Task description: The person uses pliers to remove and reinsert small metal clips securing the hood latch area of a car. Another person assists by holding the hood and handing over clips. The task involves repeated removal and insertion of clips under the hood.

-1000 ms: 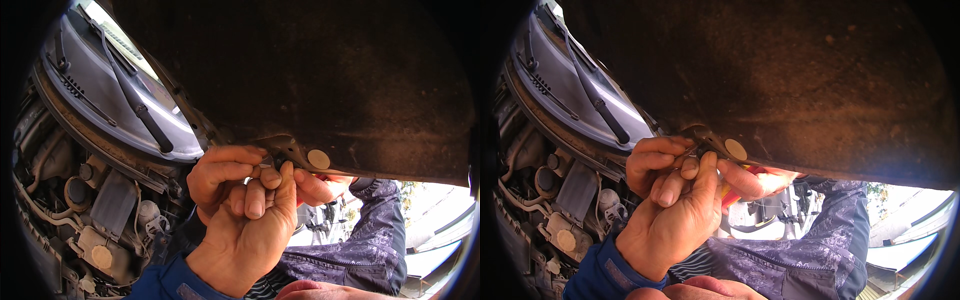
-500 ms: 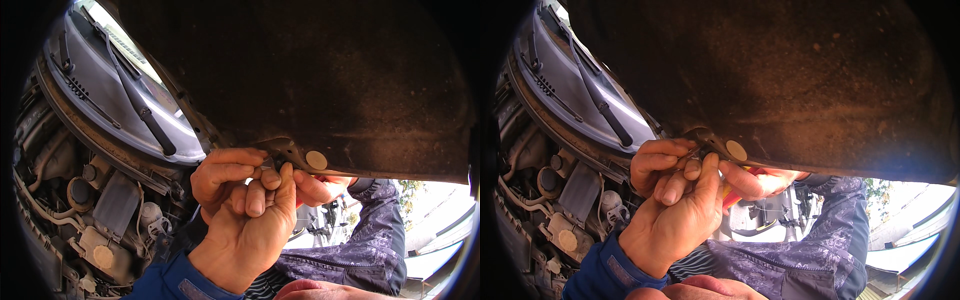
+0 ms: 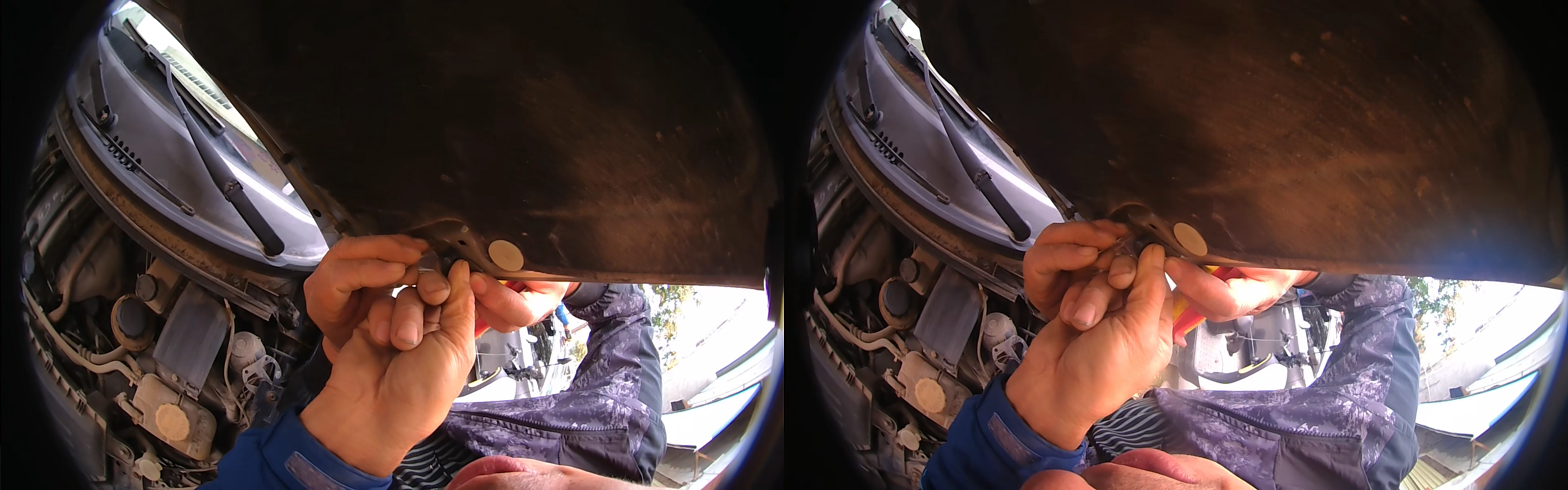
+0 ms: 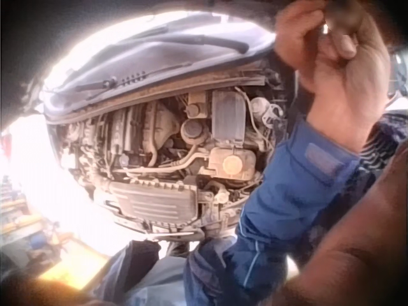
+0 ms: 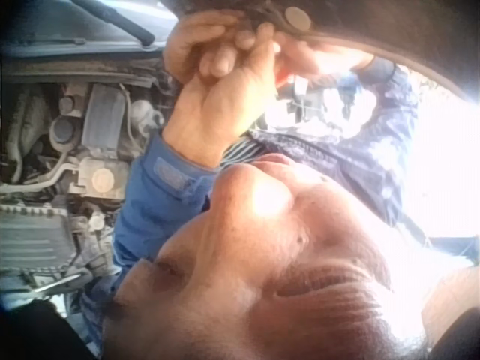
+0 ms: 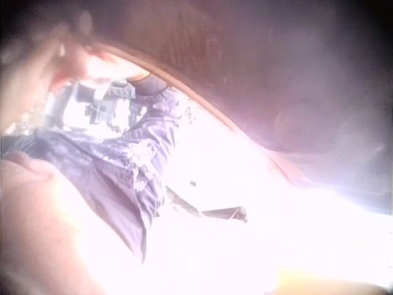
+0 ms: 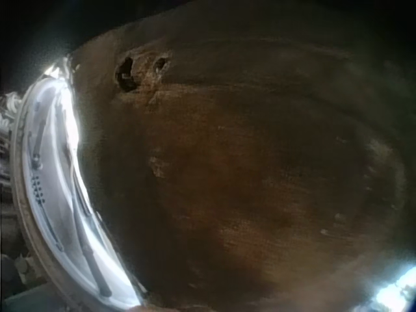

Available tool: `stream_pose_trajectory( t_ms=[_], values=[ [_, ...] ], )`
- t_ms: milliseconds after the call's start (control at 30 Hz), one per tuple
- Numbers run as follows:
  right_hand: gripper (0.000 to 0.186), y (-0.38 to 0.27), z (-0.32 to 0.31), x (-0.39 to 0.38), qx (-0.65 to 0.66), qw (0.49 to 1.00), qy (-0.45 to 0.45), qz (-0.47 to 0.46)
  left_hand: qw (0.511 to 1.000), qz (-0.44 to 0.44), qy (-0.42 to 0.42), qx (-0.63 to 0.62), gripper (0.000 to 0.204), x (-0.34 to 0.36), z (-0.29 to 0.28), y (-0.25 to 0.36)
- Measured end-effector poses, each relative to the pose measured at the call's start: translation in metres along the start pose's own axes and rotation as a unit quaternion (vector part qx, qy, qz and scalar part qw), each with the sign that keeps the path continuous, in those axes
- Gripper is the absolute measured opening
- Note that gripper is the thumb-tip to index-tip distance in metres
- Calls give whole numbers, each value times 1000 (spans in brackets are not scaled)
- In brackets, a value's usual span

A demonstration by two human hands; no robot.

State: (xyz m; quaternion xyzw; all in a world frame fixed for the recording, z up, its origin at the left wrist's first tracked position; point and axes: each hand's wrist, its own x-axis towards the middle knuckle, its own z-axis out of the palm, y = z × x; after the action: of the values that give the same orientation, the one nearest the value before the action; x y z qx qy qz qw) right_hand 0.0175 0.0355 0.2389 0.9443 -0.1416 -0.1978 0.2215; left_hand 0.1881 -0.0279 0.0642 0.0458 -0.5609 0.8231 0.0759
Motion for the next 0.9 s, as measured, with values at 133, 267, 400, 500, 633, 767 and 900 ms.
stream_pose_trajectory(
  t_ms=[133,267,400,500,633,767,900],
  values=[
    [37,10,-2,-5,14,1000,9,-26,999,-24,9,-29,66,-1,3,3],
    [37,15,-4,-8,-5,999,9,-49,1000,-18,-18,-7,65,-5,5,6],
    [40,9,-6,-6,-54,996,-4,-71,993,-62,-2,-96,59,-6,4,8],
    [42,6,-8,-6,-87,992,-10,-88,988,-81,4,-134,54,-6,7,8],
    [47,9,-13,-8,-146,978,-20,-147,981,-27,-66,179,50,-11,16,2],
    [54,7,-13,-9,-167,975,-21,-148,908,-10,-86,411,51,-16,20,0],
    [60,-6,-9,-8,-120,992,-19,-23,998,-41,-4,-52,51,-6,15,0]
  ],
)
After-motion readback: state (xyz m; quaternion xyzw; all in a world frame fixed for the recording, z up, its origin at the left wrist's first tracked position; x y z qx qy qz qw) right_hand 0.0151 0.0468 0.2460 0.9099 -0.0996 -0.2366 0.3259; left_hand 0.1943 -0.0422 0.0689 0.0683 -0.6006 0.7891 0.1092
